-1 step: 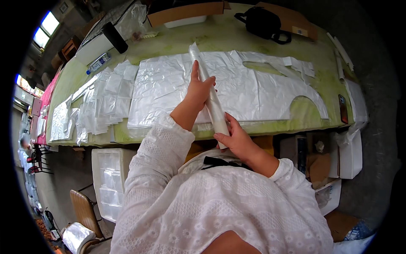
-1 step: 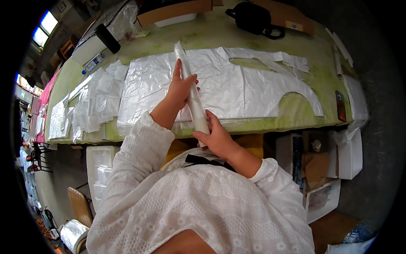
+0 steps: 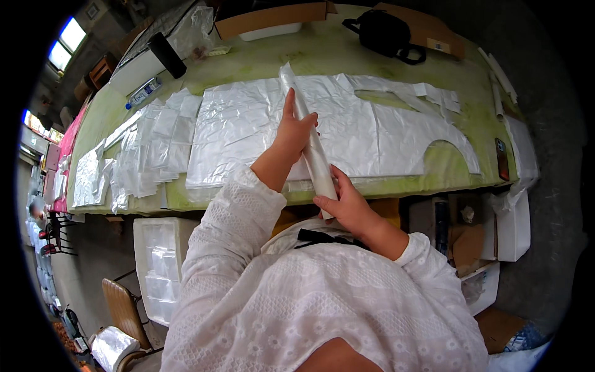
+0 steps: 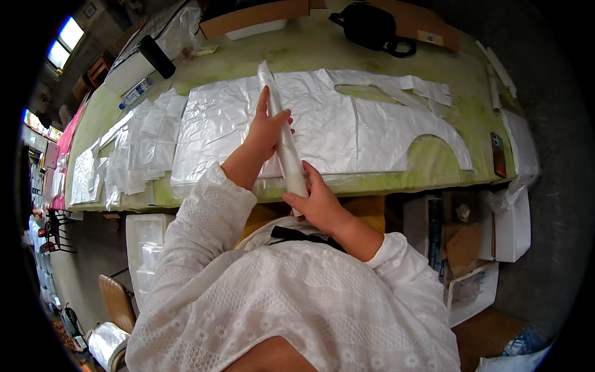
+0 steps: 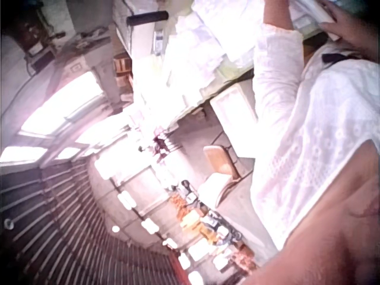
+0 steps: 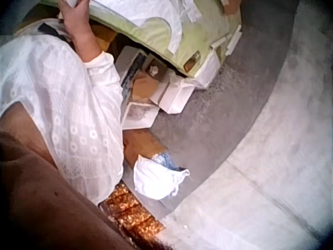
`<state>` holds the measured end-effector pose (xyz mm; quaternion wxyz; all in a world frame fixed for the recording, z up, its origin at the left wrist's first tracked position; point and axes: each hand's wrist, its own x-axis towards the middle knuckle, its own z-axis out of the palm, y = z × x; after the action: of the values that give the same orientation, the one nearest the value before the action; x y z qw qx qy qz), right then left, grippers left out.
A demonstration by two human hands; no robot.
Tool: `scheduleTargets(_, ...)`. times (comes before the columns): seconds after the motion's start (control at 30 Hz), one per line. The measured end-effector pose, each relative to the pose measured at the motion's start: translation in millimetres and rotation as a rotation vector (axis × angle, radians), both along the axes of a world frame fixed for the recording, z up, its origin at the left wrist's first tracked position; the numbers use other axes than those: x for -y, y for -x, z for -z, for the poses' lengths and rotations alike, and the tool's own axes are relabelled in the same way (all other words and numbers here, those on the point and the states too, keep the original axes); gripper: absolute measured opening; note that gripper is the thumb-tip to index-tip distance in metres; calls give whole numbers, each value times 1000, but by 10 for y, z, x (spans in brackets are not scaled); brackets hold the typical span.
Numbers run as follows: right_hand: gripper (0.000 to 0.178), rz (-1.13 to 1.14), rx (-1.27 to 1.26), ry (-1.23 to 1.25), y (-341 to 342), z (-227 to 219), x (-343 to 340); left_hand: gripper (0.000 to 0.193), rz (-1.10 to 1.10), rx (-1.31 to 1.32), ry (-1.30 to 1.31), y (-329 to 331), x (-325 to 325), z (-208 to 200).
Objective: The person repeatedly wraps small white rectangular items in clear plastic film on a table. They smooth the film, fold edges, and place the wrapped items to the side.
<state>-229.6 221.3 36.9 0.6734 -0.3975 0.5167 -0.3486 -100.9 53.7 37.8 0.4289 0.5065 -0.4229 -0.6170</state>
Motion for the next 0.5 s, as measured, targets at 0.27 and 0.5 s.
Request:
scheduleTargets(0.27,97,-19,-297,217,233,81,-204,80,-110,-167,-12,-26,442,80)
scheduleTargets(0.5,86,-247,-357,216,1143,50,-871,75,-159,-443,-152,-484,924,340)
